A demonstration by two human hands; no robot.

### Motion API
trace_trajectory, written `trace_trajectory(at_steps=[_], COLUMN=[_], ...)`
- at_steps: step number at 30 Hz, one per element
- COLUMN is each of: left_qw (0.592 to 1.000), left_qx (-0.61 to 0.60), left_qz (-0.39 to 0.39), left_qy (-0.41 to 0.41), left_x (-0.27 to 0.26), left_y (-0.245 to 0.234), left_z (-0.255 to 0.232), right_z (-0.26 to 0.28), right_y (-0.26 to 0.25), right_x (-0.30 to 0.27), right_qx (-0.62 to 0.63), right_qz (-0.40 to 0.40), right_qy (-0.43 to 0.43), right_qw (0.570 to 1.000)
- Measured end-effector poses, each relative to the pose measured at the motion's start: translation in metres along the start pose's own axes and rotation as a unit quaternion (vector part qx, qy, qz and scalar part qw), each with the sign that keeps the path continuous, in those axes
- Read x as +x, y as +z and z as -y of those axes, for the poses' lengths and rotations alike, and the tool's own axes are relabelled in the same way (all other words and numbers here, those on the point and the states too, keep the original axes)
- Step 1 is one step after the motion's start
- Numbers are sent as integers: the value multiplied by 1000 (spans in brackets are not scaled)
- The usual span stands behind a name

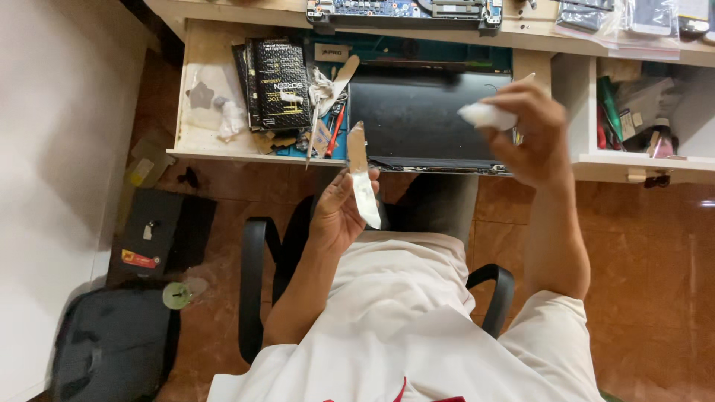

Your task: The person works on a disassembled laptop, using a small tool to manipulate components near the screen hinge. They then use a white cloth to wipe the edges of the screen and the surrounding frame.

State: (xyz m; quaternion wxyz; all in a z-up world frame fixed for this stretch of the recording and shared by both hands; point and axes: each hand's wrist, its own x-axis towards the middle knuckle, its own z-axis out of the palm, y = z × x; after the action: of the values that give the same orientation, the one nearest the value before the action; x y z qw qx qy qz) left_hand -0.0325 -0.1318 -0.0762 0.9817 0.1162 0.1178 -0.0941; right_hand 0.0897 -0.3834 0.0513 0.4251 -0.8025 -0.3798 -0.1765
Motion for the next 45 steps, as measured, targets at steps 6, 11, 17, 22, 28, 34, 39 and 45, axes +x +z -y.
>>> trace_trajectory(at_steps=[6,11,17,22,28,34,39,45], left_qw=[999,998,998,998,997,997,997,997], left_qx=[-37,-57,-51,-47,-60,-61,-60,-62], left_qz=[12,23,26,23,28,27,28,28], left_qy=[-21,-21,-19,-25,-33,-35,-35,-34], left_x=[-19,-16,-16,-17,-17,-18,-18,-17], left_y=[18,11,13,15,16,19,18,17], left_z=[10,12,10,9,10,9,9,10], right_z=[73,90,91,89,91,93,93,91], right_y=[40,47,53,55,56,56,57,58], right_x=[20,33,34,33,35,37,36,35], right_qx=[57,34,-14,-44,-60,-60,-54,-55], right_qz=[156,175,173,171,167,167,161,159], right_qy=[-15,-70,-111,-144,-143,-151,-149,-148], right_qw=[986,981,979,974,974,973,974,975])
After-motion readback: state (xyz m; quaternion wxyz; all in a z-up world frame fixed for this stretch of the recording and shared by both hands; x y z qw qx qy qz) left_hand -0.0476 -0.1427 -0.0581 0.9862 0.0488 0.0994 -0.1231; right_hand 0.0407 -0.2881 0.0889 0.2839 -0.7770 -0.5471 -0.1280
